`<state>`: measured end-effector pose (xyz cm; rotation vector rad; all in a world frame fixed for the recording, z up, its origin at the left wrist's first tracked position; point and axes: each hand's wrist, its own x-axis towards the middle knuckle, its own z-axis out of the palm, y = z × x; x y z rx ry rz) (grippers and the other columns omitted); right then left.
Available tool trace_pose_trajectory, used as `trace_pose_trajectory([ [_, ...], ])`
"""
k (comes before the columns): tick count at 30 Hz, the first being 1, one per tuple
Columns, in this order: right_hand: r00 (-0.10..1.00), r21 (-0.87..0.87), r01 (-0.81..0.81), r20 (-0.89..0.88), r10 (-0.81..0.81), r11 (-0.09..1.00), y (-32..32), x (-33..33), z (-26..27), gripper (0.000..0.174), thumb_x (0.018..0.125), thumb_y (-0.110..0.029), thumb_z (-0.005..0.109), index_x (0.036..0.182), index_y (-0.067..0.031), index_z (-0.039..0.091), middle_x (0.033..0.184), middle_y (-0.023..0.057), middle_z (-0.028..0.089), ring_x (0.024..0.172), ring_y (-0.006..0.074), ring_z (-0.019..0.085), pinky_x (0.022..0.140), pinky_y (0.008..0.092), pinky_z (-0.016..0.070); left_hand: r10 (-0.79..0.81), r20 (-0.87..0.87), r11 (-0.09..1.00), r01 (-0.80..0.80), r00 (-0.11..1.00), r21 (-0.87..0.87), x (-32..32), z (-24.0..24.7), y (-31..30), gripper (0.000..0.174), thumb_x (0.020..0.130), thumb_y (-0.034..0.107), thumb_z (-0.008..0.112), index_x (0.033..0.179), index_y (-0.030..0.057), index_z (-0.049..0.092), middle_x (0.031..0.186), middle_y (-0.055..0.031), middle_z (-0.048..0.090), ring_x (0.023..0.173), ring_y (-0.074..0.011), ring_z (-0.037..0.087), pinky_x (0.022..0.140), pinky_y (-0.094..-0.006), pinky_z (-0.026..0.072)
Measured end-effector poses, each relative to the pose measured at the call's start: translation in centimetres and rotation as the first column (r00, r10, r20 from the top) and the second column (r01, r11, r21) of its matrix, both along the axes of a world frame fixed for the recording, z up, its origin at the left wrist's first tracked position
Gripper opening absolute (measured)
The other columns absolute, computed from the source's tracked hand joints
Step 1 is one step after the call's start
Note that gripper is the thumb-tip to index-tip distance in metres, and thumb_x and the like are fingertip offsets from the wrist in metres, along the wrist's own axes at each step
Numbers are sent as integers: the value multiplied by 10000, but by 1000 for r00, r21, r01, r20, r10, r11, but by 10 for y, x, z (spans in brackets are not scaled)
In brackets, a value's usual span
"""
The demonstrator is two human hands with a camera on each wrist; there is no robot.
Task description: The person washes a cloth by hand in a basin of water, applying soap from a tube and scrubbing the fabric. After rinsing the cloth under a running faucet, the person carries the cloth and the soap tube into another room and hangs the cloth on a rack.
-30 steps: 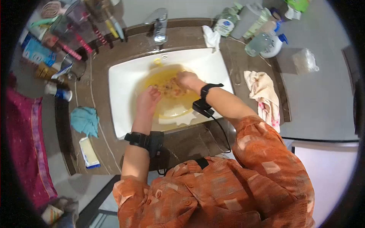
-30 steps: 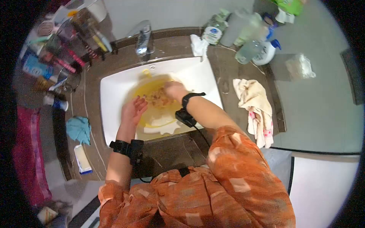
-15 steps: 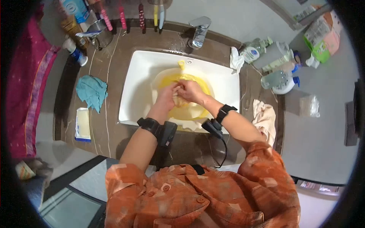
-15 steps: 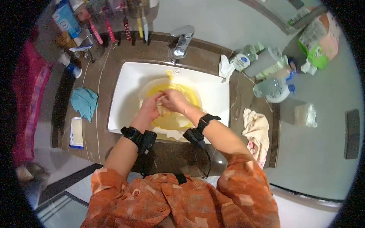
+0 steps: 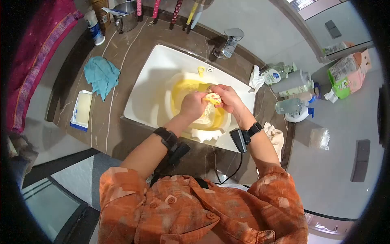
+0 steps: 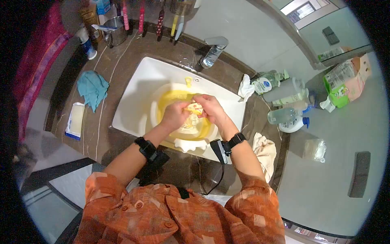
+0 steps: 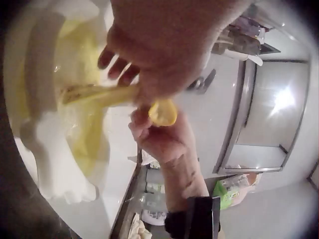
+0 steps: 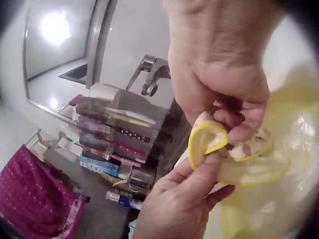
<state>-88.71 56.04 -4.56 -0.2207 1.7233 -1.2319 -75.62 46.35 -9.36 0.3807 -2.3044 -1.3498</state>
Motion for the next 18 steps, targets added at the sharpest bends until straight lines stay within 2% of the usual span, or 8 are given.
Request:
trace_pose_trajectory([
  [2, 999, 8, -38, -17, 38, 999, 7, -7, -6, 261, 821, -199, 578, 984, 1, 537, 772, 34, 571, 616, 107, 569, 449, 231, 475, 42, 82, 997, -46, 996, 56, -1, 5, -6, 297, 733, 199, 609, 936, -18, 606, 760, -109, 613, 681, -170, 589, 636, -311, 461],
  [4, 993, -164, 104, -41, -112, 981, 9, 0, 4, 395, 822, -236, 593, 1129, -19, 473, 870, 28, 571, 697, 87, 567, 501, 228, 490, -13, 153, 942, -39, 988, 334, -1, 13, -17, 248, 769, 231, 582, 817, -7, 633, 647, -84, 598, 628, -149, 562, 603, -301, 446],
  [5, 993, -167, 104, -40, -112, 981, 10, 5, 8, 395, 822, -236, 593, 1129, -19, 473, 870, 28, 571, 697, 87, 567, 501, 228, 490, -12, 153, 943, -40, 988, 331, 0, 17, -20, 248, 769, 231, 582, 817, -7, 633, 647, -84, 598, 628, -149, 562, 603, -301, 446],
  [7, 986, -218, -50, -164, 13, 975, 10, 22, 23, 495, 819, -253, 604, 1219, -40, 403, 971, 28, 561, 746, 73, 552, 574, 220, 493, -49, 187, 938, -19, 981, 345, 0, 21, -25, 259, 791, 240, 564, 857, 0, 633, 668, -84, 609, 614, -132, 555, 586, -284, 441],
  [8, 953, -164, -158, -282, 107, 974, 7, 31, 29, 441, 823, -225, 600, 1190, -28, 456, 933, 22, 584, 719, 66, 544, 635, 210, 476, -48, 187, 938, -20, 981, 346, -1, 21, -25, 259, 791, 240, 564, 857, 0, 633, 668, -84, 609, 614, -132, 555, 586, -284, 441],
  [11, 923, -102, -295, -286, 257, 950, 11, 13, 1, 329, 823, -198, 598, 1101, -32, 543, 853, 3, 600, 697, 62, 537, 621, 201, 456, -82, 105, 916, 33, 991, 399, -4, 15, -30, 277, 795, 259, 561, 853, -1, 638, 686, -81, 620, 608, -125, 556, 586, -269, 442],
  [13, 911, -118, -266, -357, 209, 957, 12, 13, 10, 220, 826, -158, 589, 1006, -32, 604, 783, -24, 597, 671, 43, 517, 597, 187, 431, -101, 174, 885, 9, 980, 466, -1, 14, -37, 298, 724, 328, 594, 812, 50, 660, 666, -122, 617, 637, -229, 603, 600, -337, 455],
  [18, 917, -54, -213, -355, 181, 976, 18, -2, 13, 193, 826, -138, 598, 970, -10, 616, 767, -51, 578, 635, 24, 457, 566, 170, 380, 98, 184, 978, -129, 978, 165, 6, 25, -49, 250, 700, 288, 607, 796, 63, 661, 688, -118, 622, 679, -245, 605, 647, -355, 464],
])
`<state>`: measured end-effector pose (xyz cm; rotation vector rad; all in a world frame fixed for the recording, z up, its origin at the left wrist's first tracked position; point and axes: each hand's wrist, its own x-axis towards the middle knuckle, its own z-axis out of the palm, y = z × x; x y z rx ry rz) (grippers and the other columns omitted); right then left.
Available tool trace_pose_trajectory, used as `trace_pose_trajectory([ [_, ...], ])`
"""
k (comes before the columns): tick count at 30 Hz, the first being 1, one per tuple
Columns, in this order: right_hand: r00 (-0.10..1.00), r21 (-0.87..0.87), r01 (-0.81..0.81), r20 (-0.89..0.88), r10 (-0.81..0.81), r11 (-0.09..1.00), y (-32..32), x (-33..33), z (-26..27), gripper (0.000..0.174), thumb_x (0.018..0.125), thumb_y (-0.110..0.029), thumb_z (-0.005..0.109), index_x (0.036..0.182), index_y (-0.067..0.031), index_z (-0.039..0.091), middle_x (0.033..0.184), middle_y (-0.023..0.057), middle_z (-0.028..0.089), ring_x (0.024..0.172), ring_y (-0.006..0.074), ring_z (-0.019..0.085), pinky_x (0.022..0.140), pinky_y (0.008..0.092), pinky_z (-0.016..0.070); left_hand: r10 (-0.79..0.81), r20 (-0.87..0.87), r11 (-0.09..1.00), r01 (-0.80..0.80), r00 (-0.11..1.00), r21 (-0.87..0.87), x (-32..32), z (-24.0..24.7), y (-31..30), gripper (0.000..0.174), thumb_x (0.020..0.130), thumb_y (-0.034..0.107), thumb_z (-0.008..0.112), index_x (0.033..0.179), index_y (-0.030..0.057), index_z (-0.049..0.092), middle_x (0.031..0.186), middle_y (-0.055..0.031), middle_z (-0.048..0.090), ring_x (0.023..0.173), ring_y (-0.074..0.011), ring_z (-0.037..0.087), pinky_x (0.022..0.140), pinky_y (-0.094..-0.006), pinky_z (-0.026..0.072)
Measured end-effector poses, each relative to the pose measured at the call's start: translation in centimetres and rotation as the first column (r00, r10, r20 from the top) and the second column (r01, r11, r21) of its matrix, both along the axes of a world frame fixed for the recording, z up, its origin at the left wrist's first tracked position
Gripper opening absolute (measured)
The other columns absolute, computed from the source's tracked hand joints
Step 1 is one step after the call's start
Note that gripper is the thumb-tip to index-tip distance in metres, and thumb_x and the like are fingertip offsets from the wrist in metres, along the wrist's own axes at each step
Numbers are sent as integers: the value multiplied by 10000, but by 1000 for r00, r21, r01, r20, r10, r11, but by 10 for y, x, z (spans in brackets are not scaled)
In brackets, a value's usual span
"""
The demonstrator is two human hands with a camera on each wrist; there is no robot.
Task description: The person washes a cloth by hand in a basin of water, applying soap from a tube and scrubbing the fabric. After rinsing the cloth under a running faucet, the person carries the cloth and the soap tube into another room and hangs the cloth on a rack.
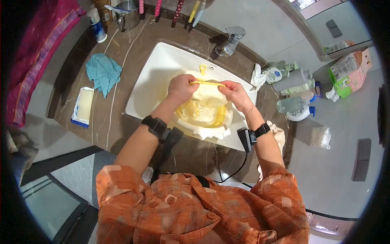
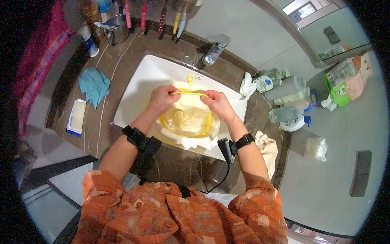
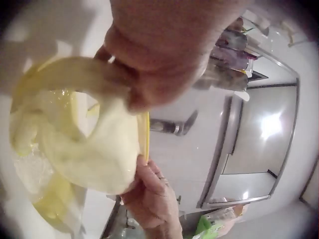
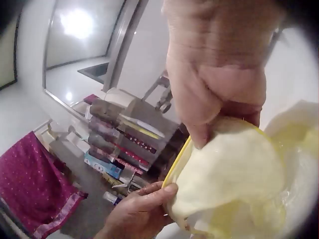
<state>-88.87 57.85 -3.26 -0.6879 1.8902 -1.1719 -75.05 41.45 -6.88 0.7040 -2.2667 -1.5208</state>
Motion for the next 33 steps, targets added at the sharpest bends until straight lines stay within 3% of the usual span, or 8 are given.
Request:
trace_pose_trajectory([
  [5, 992, -44, 87, -83, -91, 995, -11, 8, 0, 181, 820, -143, 604, 935, -5, 627, 692, -48, 563, 552, 17, 419, 475, 195, 350, 174, 37, 957, -160, 984, -242, 4, -10, 8, 223, 709, 275, 609, 838, 100, 659, 809, -141, 605, 759, -283, 580, 715, -377, 457],
  [11, 973, -32, 92, -210, -96, 995, -35, 31, 8, 242, 815, -166, 600, 974, 16, 612, 685, 21, 601, 550, 74, 494, 502, 230, 411, 303, 203, 910, -346, 931, 230, 12, -16, 34, 389, 782, 320, 570, 1067, 56, 549, 984, -115, 563, 866, -223, 536, 760, -324, 432],
  [14, 864, -8, -175, -481, 149, 985, -46, 60, 16, 301, 793, -185, 585, 1027, 4, 584, 766, 163, 633, 693, 231, 621, 634, 313, 477, 398, -136, 391, -34, 907, 920, 12, -14, 47, 365, 883, 399, 430, 1076, 107, 535, 913, -34, 575, 805, -150, 549, 711, -322, 448],
  [21, 796, -79, -494, -443, 413, 866, -54, 102, 60, 281, 836, -80, 556, 1100, 13, 534, 966, 99, 595, 848, 108, 560, 720, 257, 476, 471, -352, -138, 462, 809, 876, 44, 4, 30, 675, 814, 654, 314, 1092, 69, 503, 1060, -103, 544, 996, -246, 526, 847, -401, 449],
  [25, 827, -24, -448, -391, 404, 894, -79, 105, 87, 267, 823, -57, 564, 1084, -3, 553, 983, 49, 598, 896, 99, 547, 766, 254, 455, 532, -544, -63, 671, 649, 739, 51, 4, 35, 636, 870, 575, 257, 1199, 51, 404, 1155, -131, 482, 1058, -262, 493, 919, -402, 404],
  [26, 754, -5, -532, -458, 471, 847, -93, 116, 96, 288, 801, -45, 574, 1086, -13, 554, 977, 61, 602, 893, 125, 559, 768, 269, 460, 525, -585, 202, 576, 619, 792, 55, 3, 38, 596, 874, 548, 288, 1205, 66, 405, 1176, -117, 473, 1064, -251, 492, 919, -393, 401],
  [31, 244, 183, -847, -701, 670, 500, -189, 194, 83, 470, 718, -62, 610, 1172, -85, 490, 1112, 133, 540, 972, 292, 546, 831, 352, 444, 514, -602, -213, 771, 611, 600, 71, -23, 36, 437, 852, 428, 465, 1179, 140, 437, 1136, -27, 517, 1049, -169, 502, 872, -365, 419],
  [33, -2, 346, -855, -746, 666, 385, -229, 232, 63, 567, 711, -30, 574, 1246, -131, 414, 1238, 81, 460, 1136, 265, 435, 915, 414, 369, 421, -686, 471, 503, 594, 725, 87, -16, 44, 447, 841, 437, 484, 1174, 141, 446, 1129, -26, 531, 1049, -164, 503, 867, -358, 423],
])
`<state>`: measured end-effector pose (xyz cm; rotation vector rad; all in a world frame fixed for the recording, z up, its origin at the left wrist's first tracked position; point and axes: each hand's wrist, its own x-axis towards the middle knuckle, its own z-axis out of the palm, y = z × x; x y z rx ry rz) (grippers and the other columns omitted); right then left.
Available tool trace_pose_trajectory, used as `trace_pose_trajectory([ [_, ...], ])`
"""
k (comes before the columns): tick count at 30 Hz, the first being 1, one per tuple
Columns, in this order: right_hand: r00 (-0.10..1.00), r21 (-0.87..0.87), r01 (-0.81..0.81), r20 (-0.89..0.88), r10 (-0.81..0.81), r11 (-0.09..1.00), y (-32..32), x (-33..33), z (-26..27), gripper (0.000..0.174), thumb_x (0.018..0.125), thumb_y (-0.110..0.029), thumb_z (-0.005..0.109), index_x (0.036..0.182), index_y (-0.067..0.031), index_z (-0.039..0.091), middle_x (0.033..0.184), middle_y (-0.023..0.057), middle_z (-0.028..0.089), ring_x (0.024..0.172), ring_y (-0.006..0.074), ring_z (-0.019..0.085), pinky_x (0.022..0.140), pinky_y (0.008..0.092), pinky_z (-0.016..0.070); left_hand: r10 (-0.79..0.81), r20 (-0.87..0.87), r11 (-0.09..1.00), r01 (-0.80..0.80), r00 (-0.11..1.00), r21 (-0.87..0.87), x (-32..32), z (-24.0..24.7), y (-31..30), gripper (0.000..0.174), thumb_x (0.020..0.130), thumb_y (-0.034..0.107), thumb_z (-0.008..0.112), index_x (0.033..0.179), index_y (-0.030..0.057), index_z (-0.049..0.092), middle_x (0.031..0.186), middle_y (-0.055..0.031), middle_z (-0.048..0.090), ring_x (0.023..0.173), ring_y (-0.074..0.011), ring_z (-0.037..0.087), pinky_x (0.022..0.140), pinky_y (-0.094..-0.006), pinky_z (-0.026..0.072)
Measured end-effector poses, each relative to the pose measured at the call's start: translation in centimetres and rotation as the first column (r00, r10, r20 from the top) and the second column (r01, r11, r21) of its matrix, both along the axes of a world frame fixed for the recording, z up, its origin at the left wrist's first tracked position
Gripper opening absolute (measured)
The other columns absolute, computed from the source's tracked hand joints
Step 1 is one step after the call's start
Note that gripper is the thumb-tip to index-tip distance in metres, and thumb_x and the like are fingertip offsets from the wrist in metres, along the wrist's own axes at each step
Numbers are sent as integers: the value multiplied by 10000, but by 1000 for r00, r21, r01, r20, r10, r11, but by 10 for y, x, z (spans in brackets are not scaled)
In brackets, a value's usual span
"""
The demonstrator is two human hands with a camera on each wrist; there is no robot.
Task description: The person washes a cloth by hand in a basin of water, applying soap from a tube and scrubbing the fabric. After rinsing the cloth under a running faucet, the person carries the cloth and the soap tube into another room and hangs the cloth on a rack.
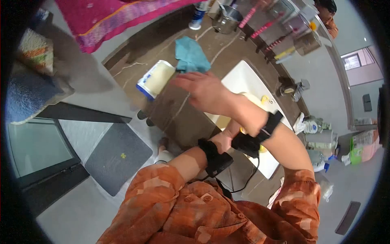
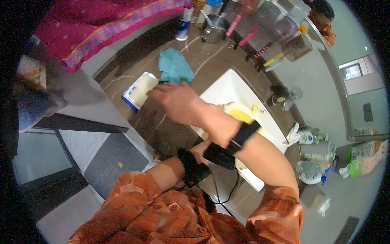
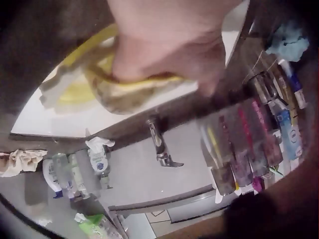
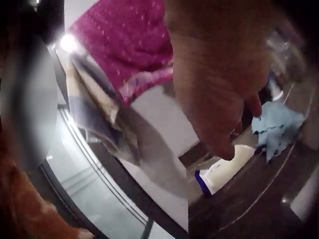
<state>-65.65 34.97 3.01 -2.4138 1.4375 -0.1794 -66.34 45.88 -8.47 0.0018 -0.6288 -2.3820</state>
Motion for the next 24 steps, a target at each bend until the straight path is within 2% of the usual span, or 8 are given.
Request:
trace_pose_trajectory([
  [3, 973, -97, -136, -199, 115, 986, -48, 40, -40, 624, 710, -22, 549, 1289, -161, 361, 1287, 43, 419, 1220, 244, 347, 929, 470, 328, -161, 107, 964, 133, 981, 231, 37, 27, -13, 387, 853, 336, 501, 1161, 108, 453, 1089, -59, 559, 1001, -199, 535, 856, -365, 434],
  [6, 911, -86, -230, -369, 184, 969, -85, 61, -50, 640, 743, -59, 528, 1329, -177, 300, 1320, 8, 385, 1266, 239, 282, 908, 507, 317, 388, 47, 765, -292, 921, -574, -25, -49, 8, 345, 858, 301, 500, 1135, 96, 477, 1051, -70, 580, 983, -218, 550, 829, -379, 452],
  [7, 904, -31, -212, -386, 184, 977, -94, 64, -53, 615, 752, -61, 522, 1320, -174, 315, 1311, 17, 393, 1261, 240, 289, 912, 507, 313, -56, 29, 994, 53, 998, 100, -29, -46, 5, 325, 855, 297, 504, 1112, 99, 492, 1045, -68, 581, 971, -214, 555, 809, -376, 463],
  [8, 897, 23, -190, -402, 183, 981, -99, 67, -55, 590, 761, -63, 516, 1311, -172, 330, 1302, 26, 402, 1257, 241, 296, 916, 508, 309, -378, -277, 600, 462, 883, 653, -30, -45, 2, 306, 851, 293, 508, 1090, 102, 507, 1038, -65, 582, 959, -209, 560, 789, -374, 473],
  [15, 791, 67, -111, -598, 129, 992, -101, 61, -53, 404, 694, -168, 624, 1078, -105, 514, 1070, 80, 556, 1057, 247, 499, 872, 484, 368, -420, -255, 589, 476, 871, 653, -20, -44, -9, 316, 838, 294, 529, 1067, 76, 513, 1029, -62, 581, 926, -210, 571, 772, -365, 477],
  [18, 960, 180, 60, -281, -7, 982, -92, 47, -66, 365, 641, -224, 677, 941, -57, 553, 895, 119, 600, 882, 291, 577, 780, 433, 444, -192, 191, 954, 228, 963, -193, 9, -74, -14, 296, 864, 211, 474, 1112, 50, 488, 1118, -87, 535, 1012, -201, 514, 856, -356, 421],
  [20, 993, 98, 98, -69, -92, 990, -78, 35, -64, 333, 637, -223, 682, 881, -32, 561, 810, 162, 607, 782, 338, 592, 701, 409, 472, 146, 366, 715, 158, 919, -681, 33, -74, -19, 251, 853, 142, 478, 1078, 39, 521, 1103, -97, 551, 993, -199, 529, 847, -339, 429],
  [24, 940, 31, 319, 121, -320, 947, -38, -20, -12, 328, 638, -206, 698, 886, -37, 567, 828, 180, 601, 787, 326, 595, 683, 392, 470, -62, 267, 966, 124, 962, -225, 22, -35, -32, 296, 870, 257, 455, 1086, 61, 511, 1122, -103, 541, 1031, -241, 510, 898, -366, 395],
])
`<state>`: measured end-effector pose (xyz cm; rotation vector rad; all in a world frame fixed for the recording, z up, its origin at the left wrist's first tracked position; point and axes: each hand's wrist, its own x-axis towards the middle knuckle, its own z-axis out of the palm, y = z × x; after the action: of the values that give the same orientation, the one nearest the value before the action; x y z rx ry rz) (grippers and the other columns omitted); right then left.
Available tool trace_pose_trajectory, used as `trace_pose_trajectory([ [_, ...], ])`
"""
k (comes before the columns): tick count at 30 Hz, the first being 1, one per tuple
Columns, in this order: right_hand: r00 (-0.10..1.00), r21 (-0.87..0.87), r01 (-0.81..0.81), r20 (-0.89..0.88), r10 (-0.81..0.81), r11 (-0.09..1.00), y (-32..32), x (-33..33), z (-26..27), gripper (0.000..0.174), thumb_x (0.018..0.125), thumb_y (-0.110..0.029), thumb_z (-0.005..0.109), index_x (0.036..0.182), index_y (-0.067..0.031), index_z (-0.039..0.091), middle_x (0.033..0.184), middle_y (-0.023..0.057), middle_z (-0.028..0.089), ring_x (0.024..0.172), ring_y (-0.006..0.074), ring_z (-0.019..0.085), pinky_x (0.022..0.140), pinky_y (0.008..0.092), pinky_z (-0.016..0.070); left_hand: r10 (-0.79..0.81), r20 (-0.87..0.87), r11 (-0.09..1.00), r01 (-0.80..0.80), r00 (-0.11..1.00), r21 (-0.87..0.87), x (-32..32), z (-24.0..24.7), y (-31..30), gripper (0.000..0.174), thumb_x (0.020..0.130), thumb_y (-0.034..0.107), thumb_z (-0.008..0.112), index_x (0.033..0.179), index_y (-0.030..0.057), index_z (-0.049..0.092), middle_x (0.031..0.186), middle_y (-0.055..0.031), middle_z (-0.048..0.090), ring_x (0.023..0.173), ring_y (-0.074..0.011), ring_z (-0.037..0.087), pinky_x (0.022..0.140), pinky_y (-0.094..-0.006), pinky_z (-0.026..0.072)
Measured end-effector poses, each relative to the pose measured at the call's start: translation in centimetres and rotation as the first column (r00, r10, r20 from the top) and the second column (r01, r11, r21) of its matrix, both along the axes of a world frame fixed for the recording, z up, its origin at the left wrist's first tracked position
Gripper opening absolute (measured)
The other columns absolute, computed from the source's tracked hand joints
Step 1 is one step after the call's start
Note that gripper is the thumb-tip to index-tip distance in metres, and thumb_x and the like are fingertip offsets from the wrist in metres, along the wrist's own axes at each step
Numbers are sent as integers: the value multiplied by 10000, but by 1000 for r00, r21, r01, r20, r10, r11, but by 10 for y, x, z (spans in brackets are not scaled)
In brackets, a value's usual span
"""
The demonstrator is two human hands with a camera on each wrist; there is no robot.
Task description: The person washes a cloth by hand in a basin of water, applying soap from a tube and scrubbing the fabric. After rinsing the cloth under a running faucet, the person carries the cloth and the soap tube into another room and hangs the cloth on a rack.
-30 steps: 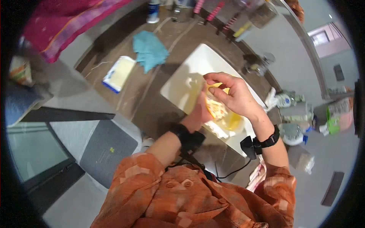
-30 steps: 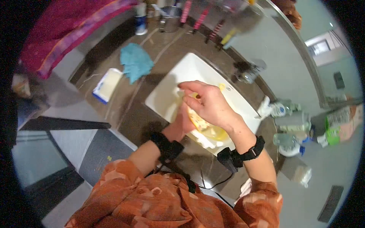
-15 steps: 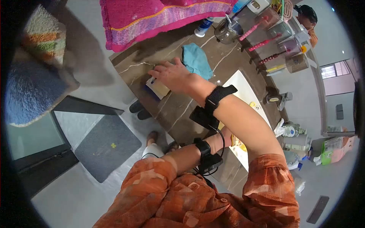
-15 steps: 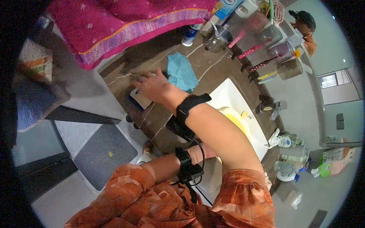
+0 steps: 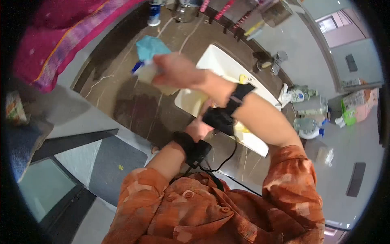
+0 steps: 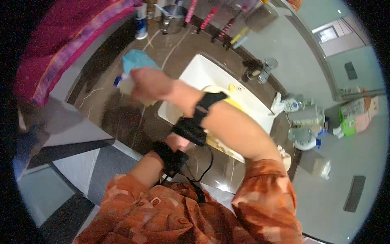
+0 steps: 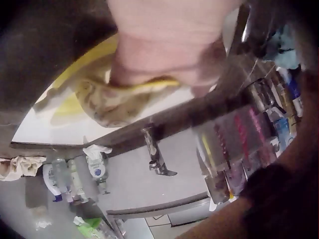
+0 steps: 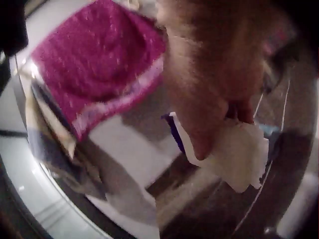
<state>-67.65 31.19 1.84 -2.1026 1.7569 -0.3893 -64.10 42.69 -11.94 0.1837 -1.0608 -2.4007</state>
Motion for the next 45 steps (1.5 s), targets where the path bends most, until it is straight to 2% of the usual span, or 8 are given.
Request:
trace_pose_trajectory([
  [1, 991, -166, 48, 128, -27, 985, 14, -28, 1, 352, 644, -184, 717, 924, -27, 572, 824, 154, 610, 764, 248, 610, 673, 341, 477, -44, -68, 922, 67, 997, 382, -11, 7, -4, 326, 879, 303, 434, 1092, 67, 505, 1128, -105, 537, 1041, -256, 504, 913, -383, 384],
  [2, 975, -142, 164, 174, -138, 976, 37, -48, 21, 324, 676, -147, 696, 947, -25, 570, 821, 114, 615, 751, 188, 597, 674, 308, 477, -177, -209, 446, 267, 962, 854, -26, 13, -9, 370, 888, 349, 404, 1111, 69, 494, 1138, -108, 529, 1054, -270, 495, 930, -405, 372],
  [7, 840, -76, 541, 83, -536, 837, 159, -136, 16, 308, 752, -107, 611, 1037, -6, 556, 822, 105, 620, 719, 120, 588, 641, 270, 480, -186, -153, 630, 237, 971, 739, -35, 35, -13, 515, 905, 439, 275, 1188, 47, 452, 1150, -142, 512, 1072, -292, 487, 940, -453, 362],
  [8, 766, -42, 642, -11, -642, 766, 174, -123, 11, 363, 711, -175, 619, 1046, -48, 558, 701, 169, 609, 584, 287, 604, 584, 368, 483, -181, -172, 606, 247, 968, 756, -38, 39, -11, 538, 898, 469, 279, 1182, 48, 456, 1145, -137, 515, 1061, -286, 496, 924, -441, 383],
  [14, 853, -254, 484, -78, -516, 837, 210, -70, -50, 461, 790, -306, 564, 1197, -116, 463, 1269, 116, 420, 1210, 305, 324, 934, 514, 269, -163, -216, 695, 267, 963, 667, -65, 32, 5, 622, 836, 609, 336, 1135, 87, 492, 1111, -89, 538, 1041, -230, 507, 907, -370, 404],
  [38, 770, -338, 635, 213, -601, 694, 203, -117, -73, 385, 859, -219, 443, 1175, 0, 434, 1241, 234, 416, 1164, 390, 378, 961, 430, 322, -161, -71, 739, 168, 984, 652, -77, 69, 15, 777, 761, 731, 296, 1142, 76, 470, 1129, -77, 509, 1073, -214, 470, 942, -360, 357],
  [40, 566, -2, 763, 483, -668, 646, 194, -142, -73, 395, 852, -227, 455, 1185, -16, 430, 1289, 221, 363, 1191, 375, 349, 965, 434, 315, -259, -96, 670, 250, 961, 699, -78, 77, 25, 777, 759, 735, 292, 1105, 68, 490, 1114, -76, 514, 1061, -218, 475, 934, -355, 364],
  [45, 756, -386, 647, 210, -620, 658, 203, -76, -55, 395, 859, -219, 441, 1179, 12, 415, 1173, 255, 454, 1134, 381, 408, 955, 388, 337, -205, -139, 806, 248, 969, 538, -69, 66, 3, 785, 775, 717, 287, 1196, 68, 420, 1171, -49, 481, 1104, -204, 453, 941, -348, 361],
])
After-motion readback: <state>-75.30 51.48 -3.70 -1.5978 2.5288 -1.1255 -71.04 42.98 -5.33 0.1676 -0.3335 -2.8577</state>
